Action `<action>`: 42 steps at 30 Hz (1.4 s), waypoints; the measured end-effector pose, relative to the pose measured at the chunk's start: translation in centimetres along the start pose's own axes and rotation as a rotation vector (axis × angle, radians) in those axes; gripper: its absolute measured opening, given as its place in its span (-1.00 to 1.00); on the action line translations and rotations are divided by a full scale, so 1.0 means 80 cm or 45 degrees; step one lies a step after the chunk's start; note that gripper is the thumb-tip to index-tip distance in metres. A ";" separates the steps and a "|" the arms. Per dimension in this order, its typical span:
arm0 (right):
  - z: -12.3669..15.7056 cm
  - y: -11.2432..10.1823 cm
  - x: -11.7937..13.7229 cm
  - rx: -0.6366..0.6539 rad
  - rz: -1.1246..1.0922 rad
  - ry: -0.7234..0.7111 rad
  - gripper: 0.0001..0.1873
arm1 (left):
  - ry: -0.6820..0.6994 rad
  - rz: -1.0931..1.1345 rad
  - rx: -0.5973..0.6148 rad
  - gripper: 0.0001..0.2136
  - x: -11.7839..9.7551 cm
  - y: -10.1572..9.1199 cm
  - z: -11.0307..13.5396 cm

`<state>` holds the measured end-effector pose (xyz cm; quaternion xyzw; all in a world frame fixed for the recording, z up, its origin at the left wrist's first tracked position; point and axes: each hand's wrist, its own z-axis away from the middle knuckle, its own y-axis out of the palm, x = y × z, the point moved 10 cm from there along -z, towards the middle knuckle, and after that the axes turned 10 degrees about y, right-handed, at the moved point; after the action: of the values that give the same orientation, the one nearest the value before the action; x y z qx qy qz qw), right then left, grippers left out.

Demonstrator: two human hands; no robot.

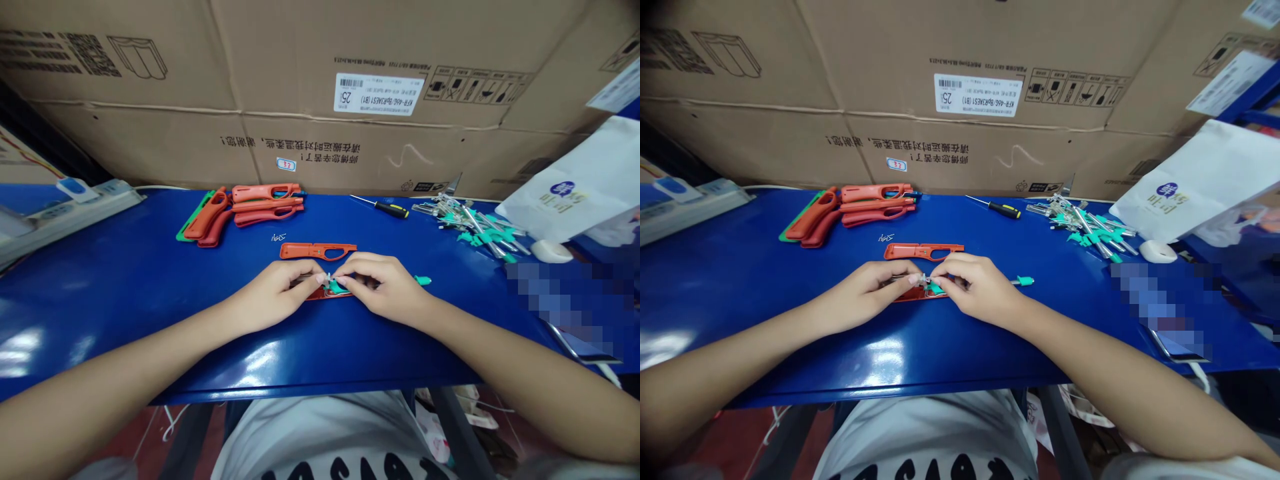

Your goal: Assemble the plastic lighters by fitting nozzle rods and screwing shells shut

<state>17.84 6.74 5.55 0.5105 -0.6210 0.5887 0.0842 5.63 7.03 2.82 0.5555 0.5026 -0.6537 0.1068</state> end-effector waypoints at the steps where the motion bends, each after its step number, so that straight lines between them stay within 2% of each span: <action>1: 0.000 0.000 0.001 0.003 -0.002 -0.012 -0.86 | 0.001 -0.004 0.007 -0.67 0.000 0.001 0.000; 17: 0.005 0.006 0.007 0.043 -0.027 -0.152 -0.84 | 0.109 -0.088 0.083 -0.74 -0.010 0.008 0.001; 42: 0.009 0.008 0.013 0.060 -0.031 -0.188 -0.84 | 0.154 -0.109 0.114 -0.77 -0.013 0.011 0.001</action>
<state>17.23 5.51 5.63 0.5619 -0.6052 0.5629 0.0332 6.54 6.14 3.19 0.5764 0.5016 -0.6447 0.0231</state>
